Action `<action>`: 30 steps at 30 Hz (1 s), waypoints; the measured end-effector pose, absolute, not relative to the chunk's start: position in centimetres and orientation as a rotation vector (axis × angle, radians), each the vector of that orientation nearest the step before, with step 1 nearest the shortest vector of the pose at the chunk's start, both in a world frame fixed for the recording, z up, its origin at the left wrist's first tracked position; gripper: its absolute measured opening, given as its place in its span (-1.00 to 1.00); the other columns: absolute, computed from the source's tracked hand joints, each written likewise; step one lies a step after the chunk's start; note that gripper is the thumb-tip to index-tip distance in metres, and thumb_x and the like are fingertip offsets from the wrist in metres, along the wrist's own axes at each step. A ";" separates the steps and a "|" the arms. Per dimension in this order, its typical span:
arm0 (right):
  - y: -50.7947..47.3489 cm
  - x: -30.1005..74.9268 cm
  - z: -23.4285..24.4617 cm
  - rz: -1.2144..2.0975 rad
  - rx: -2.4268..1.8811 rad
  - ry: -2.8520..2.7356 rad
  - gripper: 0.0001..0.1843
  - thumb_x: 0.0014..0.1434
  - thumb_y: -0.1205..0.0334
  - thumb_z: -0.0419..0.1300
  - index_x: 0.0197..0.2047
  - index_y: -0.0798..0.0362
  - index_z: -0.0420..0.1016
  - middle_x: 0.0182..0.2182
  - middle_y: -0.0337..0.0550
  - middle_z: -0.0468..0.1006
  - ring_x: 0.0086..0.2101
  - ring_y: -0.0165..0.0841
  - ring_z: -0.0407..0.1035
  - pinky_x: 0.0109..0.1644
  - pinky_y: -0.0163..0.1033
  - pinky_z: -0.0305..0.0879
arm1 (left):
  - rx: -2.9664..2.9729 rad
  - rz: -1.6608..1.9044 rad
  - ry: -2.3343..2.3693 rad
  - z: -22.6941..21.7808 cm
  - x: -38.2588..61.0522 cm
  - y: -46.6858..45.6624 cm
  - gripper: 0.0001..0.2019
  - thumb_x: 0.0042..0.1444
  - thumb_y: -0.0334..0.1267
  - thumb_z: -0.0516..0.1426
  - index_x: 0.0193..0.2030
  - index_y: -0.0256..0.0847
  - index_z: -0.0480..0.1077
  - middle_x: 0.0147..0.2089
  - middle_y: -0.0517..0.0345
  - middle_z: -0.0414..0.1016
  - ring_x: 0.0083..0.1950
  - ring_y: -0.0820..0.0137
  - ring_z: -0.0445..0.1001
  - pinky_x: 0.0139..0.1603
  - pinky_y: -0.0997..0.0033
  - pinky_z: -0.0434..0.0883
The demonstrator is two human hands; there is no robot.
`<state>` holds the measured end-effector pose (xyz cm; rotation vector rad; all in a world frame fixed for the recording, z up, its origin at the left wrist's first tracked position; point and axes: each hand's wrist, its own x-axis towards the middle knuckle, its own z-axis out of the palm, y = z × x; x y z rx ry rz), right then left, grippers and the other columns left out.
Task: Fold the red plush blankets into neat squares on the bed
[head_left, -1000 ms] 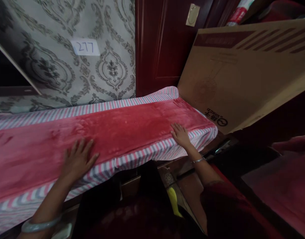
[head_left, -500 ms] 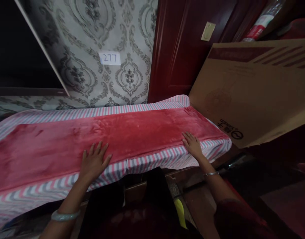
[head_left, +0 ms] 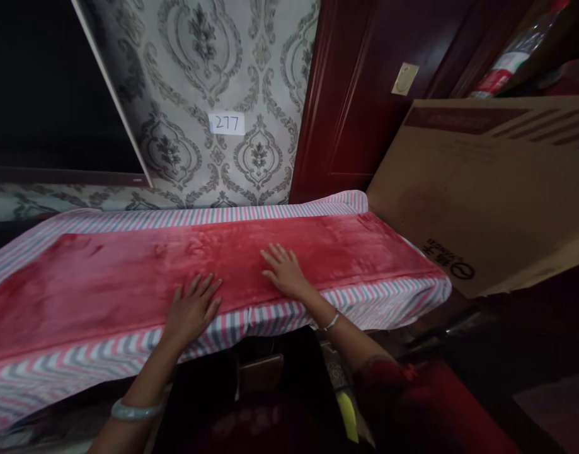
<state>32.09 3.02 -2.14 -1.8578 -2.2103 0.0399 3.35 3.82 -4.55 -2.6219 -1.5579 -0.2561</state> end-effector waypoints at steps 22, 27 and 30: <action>1.0 46.7 -6.4 -0.069 -2.413 -1.813 -0.39 0.48 -0.05 -0.16 0.53 -0.18 0.07 0.51 -0.10 0.04 0.46 -0.10 -0.07 0.43 0.26 -0.03 | -2.646 -0.316 -1.643 -4.5 3.3 4.1 -0.46 0.35 -0.06 -0.08 0.40 -0.10 0.34 0.47 -0.02 0.28 0.52 -0.01 0.15 0.46 -0.28 0.09; 1.0 46.2 -6.5 -0.088 -2.426 -1.804 -0.38 0.49 -0.06 -0.18 0.53 -0.17 0.08 0.52 -0.12 0.00 0.46 -0.11 -0.08 0.44 0.22 -0.03 | -2.812 -0.389 -1.581 -2.3 7.7 5.1 -0.47 0.39 -0.07 -0.13 0.27 -0.25 0.44 0.29 -0.11 0.50 0.32 0.10 0.43 0.39 0.01 0.28; 0.8 46.2 -6.4 -0.093 -2.426 -1.798 -0.38 0.49 -0.05 -0.18 0.53 -0.15 0.09 0.52 -0.13 0.02 0.45 -0.10 -0.07 0.43 0.22 -0.02 | -2.960 -0.428 -1.394 -0.7 14.4 5.9 -0.43 0.39 -0.09 -0.09 0.44 -0.31 0.22 0.49 -0.20 0.22 0.49 0.08 0.21 0.46 0.00 0.18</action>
